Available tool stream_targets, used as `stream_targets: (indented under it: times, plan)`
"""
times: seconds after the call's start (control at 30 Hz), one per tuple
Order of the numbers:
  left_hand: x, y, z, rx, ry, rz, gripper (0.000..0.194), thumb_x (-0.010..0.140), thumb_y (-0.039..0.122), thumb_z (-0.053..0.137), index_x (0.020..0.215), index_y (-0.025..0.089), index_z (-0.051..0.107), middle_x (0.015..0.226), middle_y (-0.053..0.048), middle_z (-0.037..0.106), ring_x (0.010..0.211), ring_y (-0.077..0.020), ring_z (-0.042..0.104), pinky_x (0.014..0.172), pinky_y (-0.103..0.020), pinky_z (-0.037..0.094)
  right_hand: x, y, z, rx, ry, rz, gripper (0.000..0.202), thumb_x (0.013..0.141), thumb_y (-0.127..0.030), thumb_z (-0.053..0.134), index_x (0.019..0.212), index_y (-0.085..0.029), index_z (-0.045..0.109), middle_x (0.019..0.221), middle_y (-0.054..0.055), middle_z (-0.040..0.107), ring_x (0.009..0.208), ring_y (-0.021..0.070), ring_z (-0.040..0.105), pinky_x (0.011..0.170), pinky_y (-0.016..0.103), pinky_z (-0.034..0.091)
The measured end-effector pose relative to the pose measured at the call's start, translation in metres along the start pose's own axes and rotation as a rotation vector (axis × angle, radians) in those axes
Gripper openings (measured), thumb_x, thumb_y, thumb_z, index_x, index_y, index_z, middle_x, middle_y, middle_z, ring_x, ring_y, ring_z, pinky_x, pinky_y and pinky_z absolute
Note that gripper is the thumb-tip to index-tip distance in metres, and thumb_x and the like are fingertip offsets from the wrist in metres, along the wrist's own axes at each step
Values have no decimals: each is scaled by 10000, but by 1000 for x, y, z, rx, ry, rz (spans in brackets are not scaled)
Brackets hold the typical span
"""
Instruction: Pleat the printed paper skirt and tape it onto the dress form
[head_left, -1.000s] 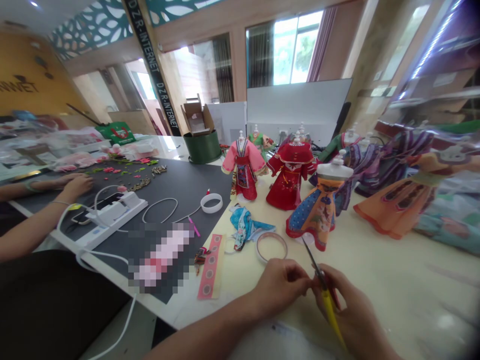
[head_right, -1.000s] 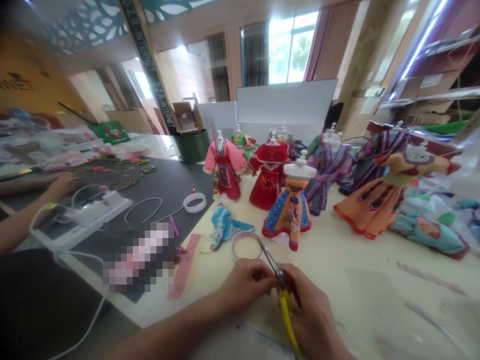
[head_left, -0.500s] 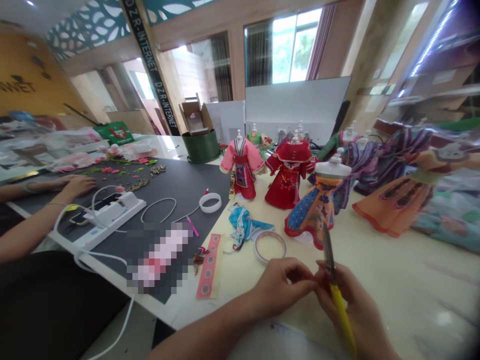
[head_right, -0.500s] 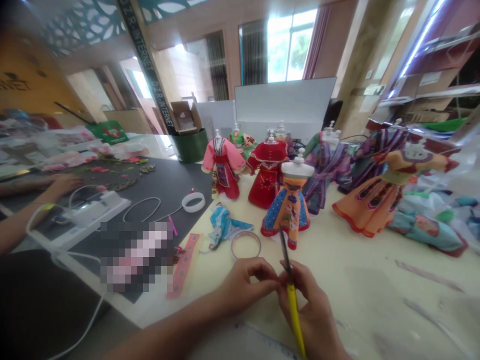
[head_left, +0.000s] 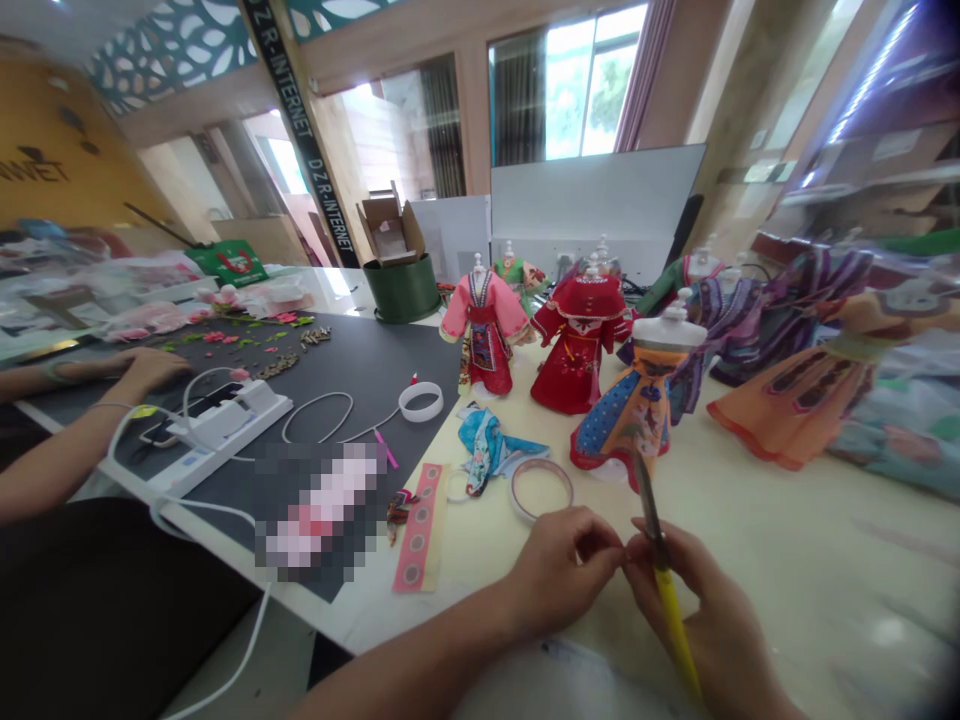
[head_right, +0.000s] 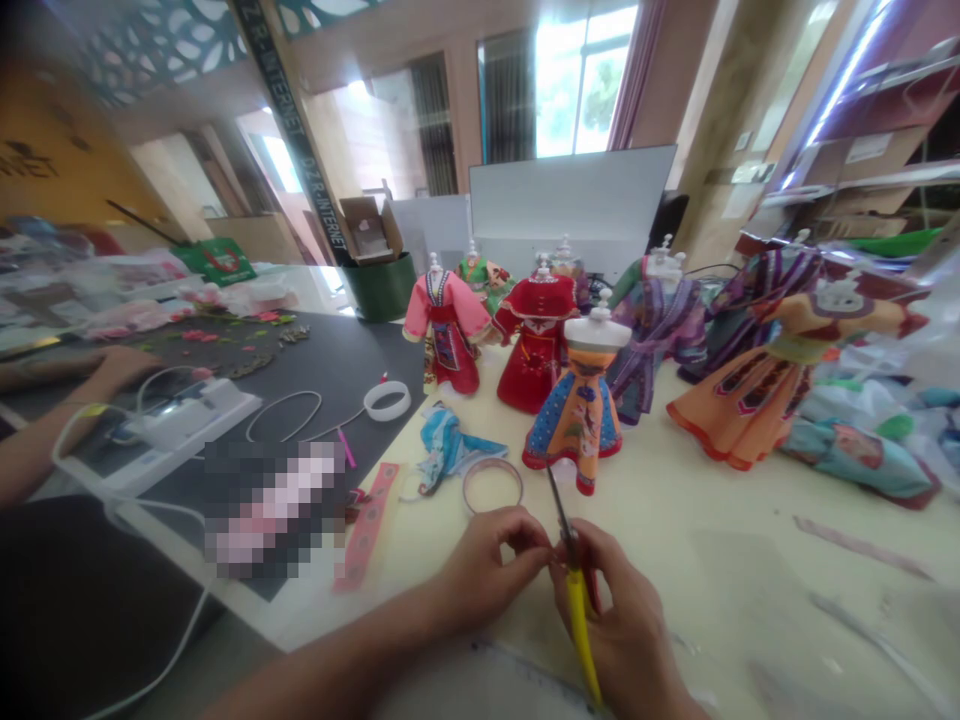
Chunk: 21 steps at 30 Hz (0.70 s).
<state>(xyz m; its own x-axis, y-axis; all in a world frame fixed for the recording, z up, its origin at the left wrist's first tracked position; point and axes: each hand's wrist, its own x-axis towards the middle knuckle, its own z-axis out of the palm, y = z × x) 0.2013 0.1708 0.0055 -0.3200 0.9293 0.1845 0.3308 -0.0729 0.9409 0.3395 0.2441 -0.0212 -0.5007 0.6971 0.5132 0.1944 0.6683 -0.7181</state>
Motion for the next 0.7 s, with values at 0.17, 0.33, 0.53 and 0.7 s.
stream_targets:
  times: [0.17, 0.33, 0.53, 0.7]
  plan:
    - [-1, 0, -1, 119, -16, 76, 60, 744, 158, 587, 727, 141, 642, 663, -7, 604, 608, -108, 527, 588, -215, 411, 1, 5, -1, -84, 9, -50, 233, 838, -343, 569, 1036, -221, 558, 767, 4, 651, 639, 158, 652, 589, 207, 531]
    - [-1, 1, -3, 188, -14, 152, 61, 744, 139, 587, 717, 140, 641, 650, -3, 592, 609, -105, 517, 598, -215, 404, 0, 2, -2, -67, 0, -18, 239, 833, -342, 567, 1034, -213, 560, 767, 10, 649, 637, 164, 652, 574, 210, 534]
    - [0, 3, -1, 44, -11, 56, 72, 738, 144, 606, 723, 129, 674, 663, -26, 640, 610, -109, 546, 603, -214, 432, 0, -1, -2, 78, 9, 34, 244, 830, -318, 579, 1047, -217, 532, 753, -1, 617, 633, 152, 637, 619, 210, 539]
    - [1, 3, 0, -104, -43, -70, 123, 720, 234, 660, 766, 124, 690, 702, -48, 675, 638, -126, 577, 631, -237, 464, 0, 3, -2, 142, 9, 53, 275, 823, -312, 592, 1072, -216, 522, 758, 3, 595, 623, 149, 617, 596, 217, 537]
